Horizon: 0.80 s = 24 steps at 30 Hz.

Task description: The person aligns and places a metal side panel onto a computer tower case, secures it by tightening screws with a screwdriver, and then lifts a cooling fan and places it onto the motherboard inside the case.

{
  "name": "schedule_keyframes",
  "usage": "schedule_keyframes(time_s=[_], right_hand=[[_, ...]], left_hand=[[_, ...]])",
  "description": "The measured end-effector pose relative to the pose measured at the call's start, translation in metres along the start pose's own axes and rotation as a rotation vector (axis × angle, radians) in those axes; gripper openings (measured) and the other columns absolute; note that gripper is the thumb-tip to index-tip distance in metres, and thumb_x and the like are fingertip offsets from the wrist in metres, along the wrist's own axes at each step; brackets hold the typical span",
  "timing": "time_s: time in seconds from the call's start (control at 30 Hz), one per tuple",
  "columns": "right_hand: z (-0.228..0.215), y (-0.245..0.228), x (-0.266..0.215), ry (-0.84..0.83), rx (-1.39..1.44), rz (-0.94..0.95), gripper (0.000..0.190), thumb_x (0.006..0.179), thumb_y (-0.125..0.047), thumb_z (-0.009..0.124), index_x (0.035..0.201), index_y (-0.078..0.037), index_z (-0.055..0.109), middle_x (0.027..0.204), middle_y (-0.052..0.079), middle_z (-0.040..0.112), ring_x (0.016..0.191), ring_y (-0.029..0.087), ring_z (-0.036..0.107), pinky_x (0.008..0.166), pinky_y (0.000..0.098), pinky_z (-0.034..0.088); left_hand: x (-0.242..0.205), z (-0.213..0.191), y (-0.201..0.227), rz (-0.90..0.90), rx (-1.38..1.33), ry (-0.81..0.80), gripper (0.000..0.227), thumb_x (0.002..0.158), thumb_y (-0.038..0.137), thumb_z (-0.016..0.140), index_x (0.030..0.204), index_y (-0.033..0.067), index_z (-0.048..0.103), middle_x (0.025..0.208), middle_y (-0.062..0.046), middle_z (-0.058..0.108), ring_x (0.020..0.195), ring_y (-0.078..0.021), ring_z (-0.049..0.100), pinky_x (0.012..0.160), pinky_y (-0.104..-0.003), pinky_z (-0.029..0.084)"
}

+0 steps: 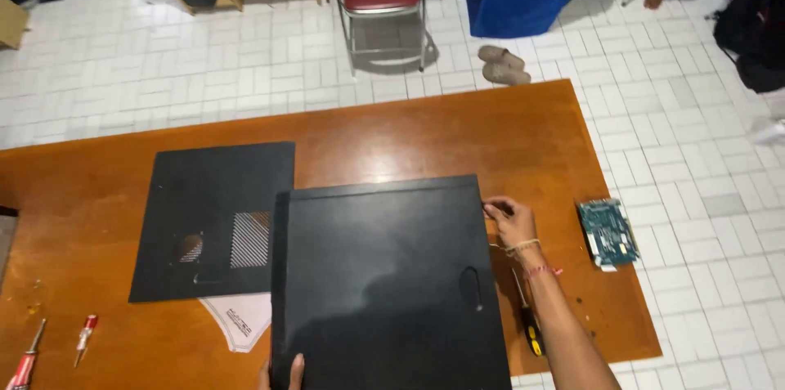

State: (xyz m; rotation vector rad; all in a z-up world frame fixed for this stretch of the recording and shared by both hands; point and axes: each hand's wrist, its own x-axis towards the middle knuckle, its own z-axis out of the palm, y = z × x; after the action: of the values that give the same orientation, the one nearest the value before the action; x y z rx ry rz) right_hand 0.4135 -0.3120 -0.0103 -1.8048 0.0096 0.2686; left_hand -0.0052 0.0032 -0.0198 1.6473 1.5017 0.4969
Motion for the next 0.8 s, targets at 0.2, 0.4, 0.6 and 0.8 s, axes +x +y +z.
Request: schedule_keyframes(time_s=[0.2, 0.4, 0.6, 0.8], right_hand=[[0.002, -0.002, 0.0, 0.006, 0.09, 0.005, 0.009, 0.093, -0.002, 0.071, 0.099, 0.0, 0.077, 0.094, 0.014, 0.077, 0.088, 0.02, 0.074, 0.085, 0.0302, 0.065], [0.007, 0.012, 0.002, 0.076, 0.151, 0.017, 0.01, 0.089, 0.0, 0.075, 0.099, -0.001, 0.075, 0.096, 0.012, 0.076, 0.087, 0.017, 0.073, 0.084, 0.0276, 0.065], [0.011, -0.02, -0.011, 0.114, 0.167, -0.079, 0.025, 0.087, 0.005, 0.075, 0.109, -0.002, 0.066, 0.097, 0.012, 0.076, 0.097, 0.017, 0.074, 0.09, 0.0285, 0.063], [0.012, -0.019, -0.008, 0.132, 0.17, -0.045, 0.024, 0.087, 0.006, 0.075, 0.106, -0.005, 0.064, 0.101, 0.013, 0.077, 0.097, 0.019, 0.075, 0.089, 0.0303, 0.063]], left_hand=[[0.004, -0.003, 0.0, 0.002, -0.01, -0.05, 0.069, 0.077, 0.035, 0.081, 0.134, -0.001, 0.064, 0.122, -0.017, 0.069, 0.112, -0.0314, 0.065, 0.098, -0.037, 0.049], [-0.006, -0.009, 0.035, -0.165, 0.03, -0.071, 0.069, 0.078, 0.039, 0.081, 0.135, 0.0049, 0.064, 0.127, -0.012, 0.069, 0.119, -0.0296, 0.063, 0.103, -0.036, 0.047], [-0.014, -0.012, 0.038, -0.048, 0.313, 0.038, 0.076, 0.079, 0.052, 0.08, 0.14, 0.0091, 0.067, 0.123, -0.017, 0.073, 0.114, -0.0335, 0.068, 0.104, -0.038, 0.05], [-0.009, -0.008, 0.025, -0.014, 0.373, 0.064, 0.075, 0.078, 0.057, 0.079, 0.139, 0.0145, 0.07, 0.116, -0.013, 0.076, 0.109, -0.0298, 0.069, 0.097, -0.037, 0.053]])
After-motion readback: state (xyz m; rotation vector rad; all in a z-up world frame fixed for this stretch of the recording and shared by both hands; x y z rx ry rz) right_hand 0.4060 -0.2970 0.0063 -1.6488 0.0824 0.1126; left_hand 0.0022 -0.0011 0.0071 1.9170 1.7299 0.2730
